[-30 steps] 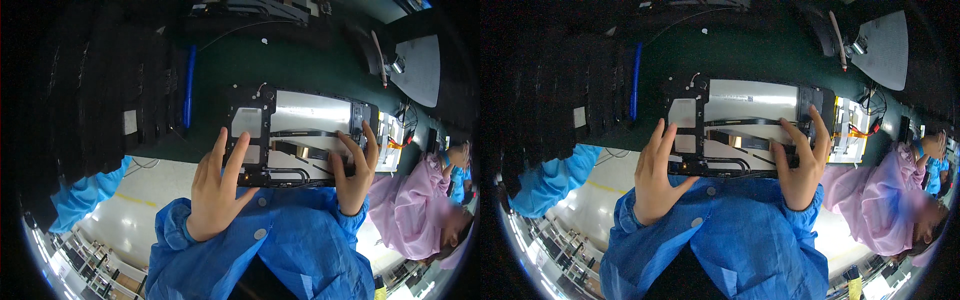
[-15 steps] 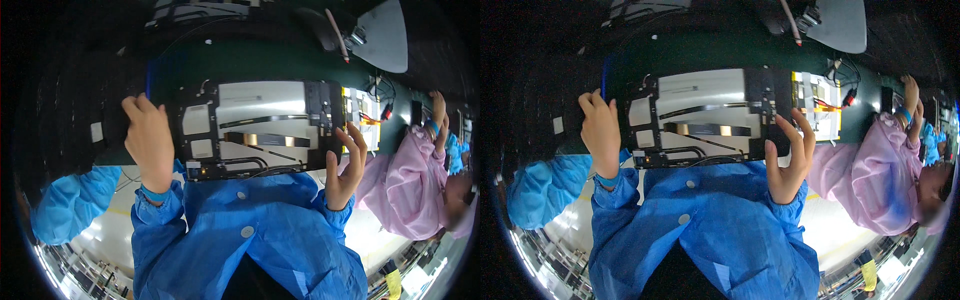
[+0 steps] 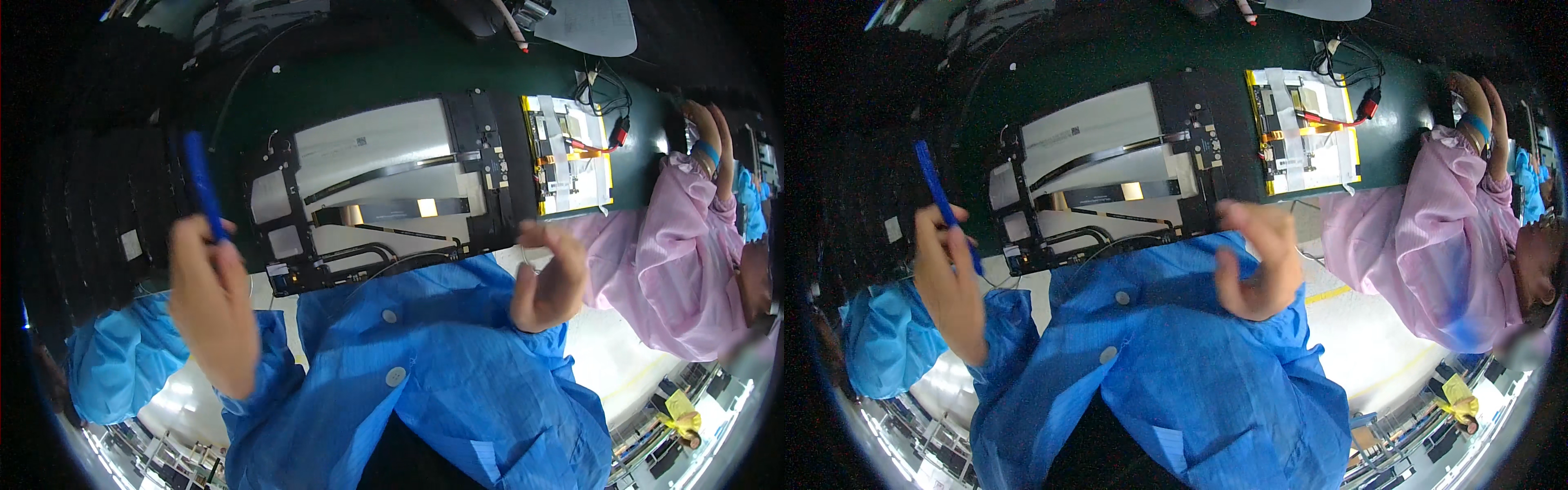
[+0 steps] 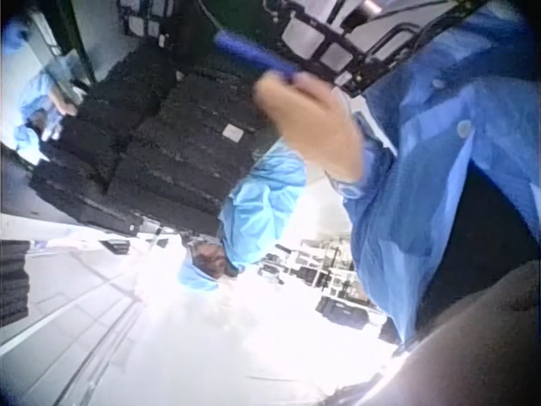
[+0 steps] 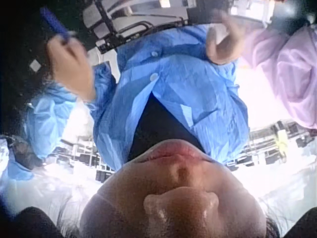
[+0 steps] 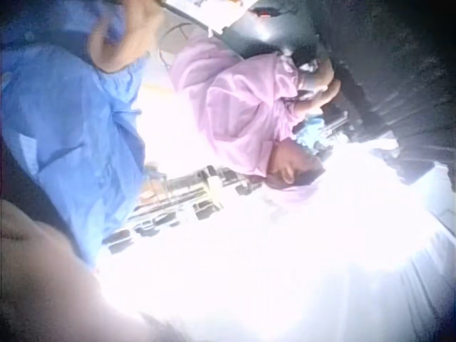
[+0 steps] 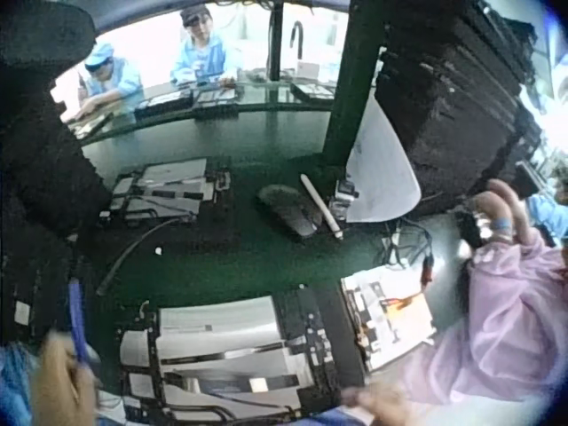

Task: The person tests tablet screens by connecting them to testing cables, interacting with the displays by hand, peeling protective film, and disconnecting the cables before sorting the tablets.

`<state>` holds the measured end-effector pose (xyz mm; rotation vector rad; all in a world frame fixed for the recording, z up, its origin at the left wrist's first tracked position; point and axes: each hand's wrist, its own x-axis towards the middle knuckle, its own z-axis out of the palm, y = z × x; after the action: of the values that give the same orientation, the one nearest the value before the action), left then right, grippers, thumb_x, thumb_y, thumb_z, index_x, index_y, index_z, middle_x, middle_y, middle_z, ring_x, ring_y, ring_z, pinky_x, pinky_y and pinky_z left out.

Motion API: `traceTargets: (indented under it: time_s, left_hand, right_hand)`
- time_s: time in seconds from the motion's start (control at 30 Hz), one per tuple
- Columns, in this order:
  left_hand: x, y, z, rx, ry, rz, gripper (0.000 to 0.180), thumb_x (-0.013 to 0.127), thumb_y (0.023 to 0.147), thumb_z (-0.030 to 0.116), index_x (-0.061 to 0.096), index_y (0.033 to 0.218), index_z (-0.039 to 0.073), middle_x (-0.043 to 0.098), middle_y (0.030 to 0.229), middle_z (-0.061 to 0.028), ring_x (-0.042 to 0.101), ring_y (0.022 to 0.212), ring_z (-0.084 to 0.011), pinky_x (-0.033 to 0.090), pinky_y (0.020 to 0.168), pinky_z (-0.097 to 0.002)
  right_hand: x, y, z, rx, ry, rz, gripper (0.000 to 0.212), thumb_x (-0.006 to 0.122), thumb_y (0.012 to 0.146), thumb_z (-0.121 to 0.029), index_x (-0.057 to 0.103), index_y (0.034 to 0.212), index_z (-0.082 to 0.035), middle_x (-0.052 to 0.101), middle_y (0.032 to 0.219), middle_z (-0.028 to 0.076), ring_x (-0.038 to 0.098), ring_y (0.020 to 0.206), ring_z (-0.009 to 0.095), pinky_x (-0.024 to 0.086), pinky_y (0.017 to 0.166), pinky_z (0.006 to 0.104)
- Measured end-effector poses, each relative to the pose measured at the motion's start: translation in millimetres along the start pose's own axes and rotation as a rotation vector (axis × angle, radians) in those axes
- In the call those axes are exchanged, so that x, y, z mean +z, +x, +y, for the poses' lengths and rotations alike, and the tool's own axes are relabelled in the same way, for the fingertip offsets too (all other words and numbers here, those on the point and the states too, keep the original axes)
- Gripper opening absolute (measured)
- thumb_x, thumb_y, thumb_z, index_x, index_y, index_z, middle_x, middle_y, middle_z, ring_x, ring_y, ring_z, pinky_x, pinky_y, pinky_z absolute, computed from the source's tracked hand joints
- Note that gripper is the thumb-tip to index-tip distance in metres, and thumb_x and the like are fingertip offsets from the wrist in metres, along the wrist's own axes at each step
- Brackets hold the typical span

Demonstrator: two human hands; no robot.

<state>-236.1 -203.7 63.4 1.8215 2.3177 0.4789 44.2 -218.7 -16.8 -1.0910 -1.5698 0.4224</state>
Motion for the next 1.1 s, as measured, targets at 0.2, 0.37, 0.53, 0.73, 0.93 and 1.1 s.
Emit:
traceTargets:
  time_s: [0.2,0.37,0.53,0.73,0.93,1.1]
  left_hand:
    - [28.3,-43.5,58.5,0.685,-0.365,-0.572,0.028,0.065,0.084,0.022,0.054,0.103,0.005,0.061,0.074,-0.007,0.063,0.061,-0.0203,0.05,0.053,-0.0303]
    - [32.5,-35.6,57.0,0.692,-0.57,-0.485,0.029,0.067,0.079,0.018,0.058,0.103,0.004,0.064,0.083,-0.0118,0.064,0.068,-0.0253,0.051,0.061,-0.0349]
    - [42.0,-38.5,53.3,0.866,-0.487,-0.217,0.023,0.065,0.085,0.032,0.056,0.085,0.01,0.057,0.072,-0.0024,0.06,0.062,-0.0152,0.048,0.058,-0.0276]
    - [43.8,-43.2,40.7,1.068,-0.518,-0.236,0.036,0.056,0.087,0.044,0.051,0.076,0.01,0.048,0.066,-0.0002,0.05,0.057,-0.0103,0.032,0.049,-0.0239]
    - [34.4,-43.4,25.3,1.242,-0.513,-0.451,0.033,0.06,0.083,0.041,0.049,0.07,0.013,0.039,0.06,0.0015,0.046,0.054,-0.0092,0.033,0.049,-0.0228]
    - [32.5,-48.3,6.1,1.21,-0.458,-0.429,0.031,0.062,0.083,0.038,0.048,0.068,0.014,0.039,0.059,0.0019,0.045,0.052,-0.0088,0.032,0.047,-0.0231]
  right_hand:
    - [36.0,-6.2,-11.3,-0.229,-0.052,-0.267,0.043,0.073,0.064,-0.01,0.062,0.104,0.002,0.063,0.092,0.016,0.062,0.074,0.029,0.049,0.059,0.0337]
    - [14.8,-0.9,-22.7,0.233,0.108,-0.172,0.036,0.07,0.082,-0.038,0.061,0.089,-0.003,0.062,0.078,0.011,0.058,0.06,0.024,0.046,0.056,0.0335]
    - [-9.4,8.1,-23.0,0.285,0.836,-0.78,0.057,0.035,0.096,-0.05,0.059,0.083,0.0,0.059,0.07,0.01,0.057,0.059,0.026,0.042,0.054,0.0345]
    - [1.1,7.9,-29.7,0.348,1.154,-0.989,0.036,0.043,0.099,-0.028,0.056,0.083,0.001,0.058,0.071,0.014,0.059,0.066,0.033,0.044,0.059,0.0387]
    - [-3.5,17.9,-39.0,0.242,1.074,-1.16,0.031,0.045,0.098,-0.027,0.058,0.089,-0.001,0.058,0.073,0.015,0.058,0.066,0.034,0.043,0.058,0.0392]
    - [-6.8,13.8,-38.8,0.278,1.06,-1.101,0.034,0.044,0.098,-0.027,0.062,0.086,0.0,0.059,0.07,0.014,0.056,0.058,0.029,0.041,0.053,0.0382]
